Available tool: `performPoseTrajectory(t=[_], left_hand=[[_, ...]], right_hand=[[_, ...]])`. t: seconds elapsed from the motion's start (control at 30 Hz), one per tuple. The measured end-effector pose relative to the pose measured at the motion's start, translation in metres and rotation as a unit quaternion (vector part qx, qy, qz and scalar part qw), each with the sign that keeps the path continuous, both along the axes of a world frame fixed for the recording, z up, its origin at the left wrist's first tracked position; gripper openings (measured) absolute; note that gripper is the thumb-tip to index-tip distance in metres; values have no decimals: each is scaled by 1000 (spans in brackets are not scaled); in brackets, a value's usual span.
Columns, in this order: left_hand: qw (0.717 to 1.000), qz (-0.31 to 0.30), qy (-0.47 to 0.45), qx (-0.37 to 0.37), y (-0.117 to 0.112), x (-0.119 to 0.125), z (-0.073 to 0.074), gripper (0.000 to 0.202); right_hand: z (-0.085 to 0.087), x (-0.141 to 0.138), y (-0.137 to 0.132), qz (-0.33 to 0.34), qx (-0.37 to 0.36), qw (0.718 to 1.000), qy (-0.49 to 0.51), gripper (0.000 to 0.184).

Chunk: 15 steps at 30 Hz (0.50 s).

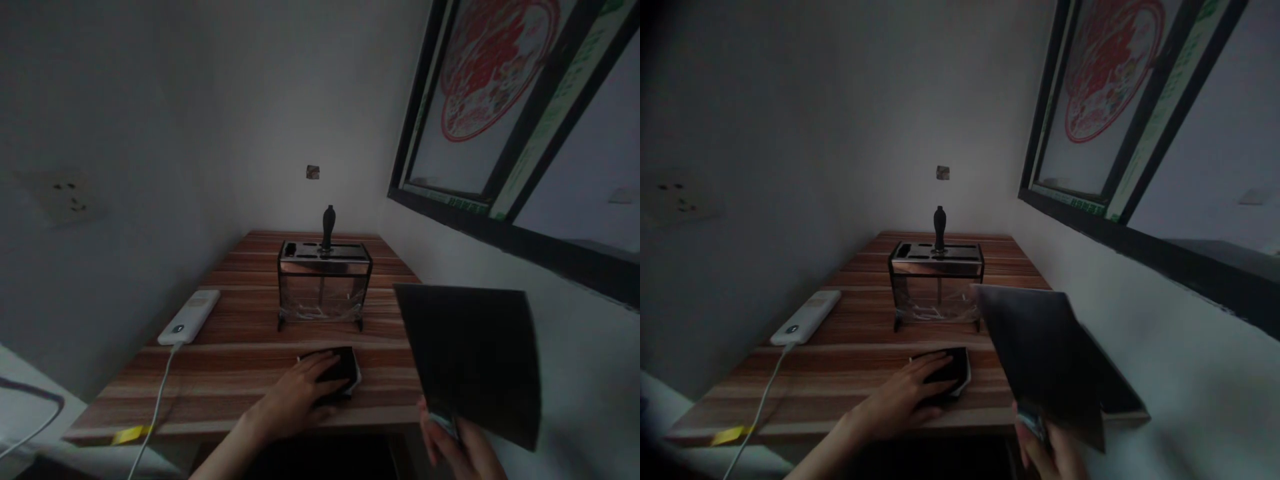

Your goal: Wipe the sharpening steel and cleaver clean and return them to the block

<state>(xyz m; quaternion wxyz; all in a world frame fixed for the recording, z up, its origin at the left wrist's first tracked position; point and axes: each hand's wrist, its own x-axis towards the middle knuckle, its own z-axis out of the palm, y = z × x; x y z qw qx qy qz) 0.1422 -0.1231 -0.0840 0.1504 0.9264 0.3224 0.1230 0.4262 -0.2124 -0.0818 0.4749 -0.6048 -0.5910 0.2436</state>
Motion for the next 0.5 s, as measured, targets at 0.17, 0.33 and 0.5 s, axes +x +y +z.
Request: performPoseTrajectory(t=[0.17, 0.33, 0.5], left_hand=[[998, -53, -3, -41, 3, -12, 18, 64], [995, -13, -89, 34, 18, -19, 28, 45], [930, 91, -320, 156, 52, -36, 43, 31]], right_hand=[[56, 44, 39, -41, 96, 987, -122, 46], [126, 67, 70, -87, 114, 966, -215, 48], [211, 70, 107, -141, 118, 926, -331, 31]])
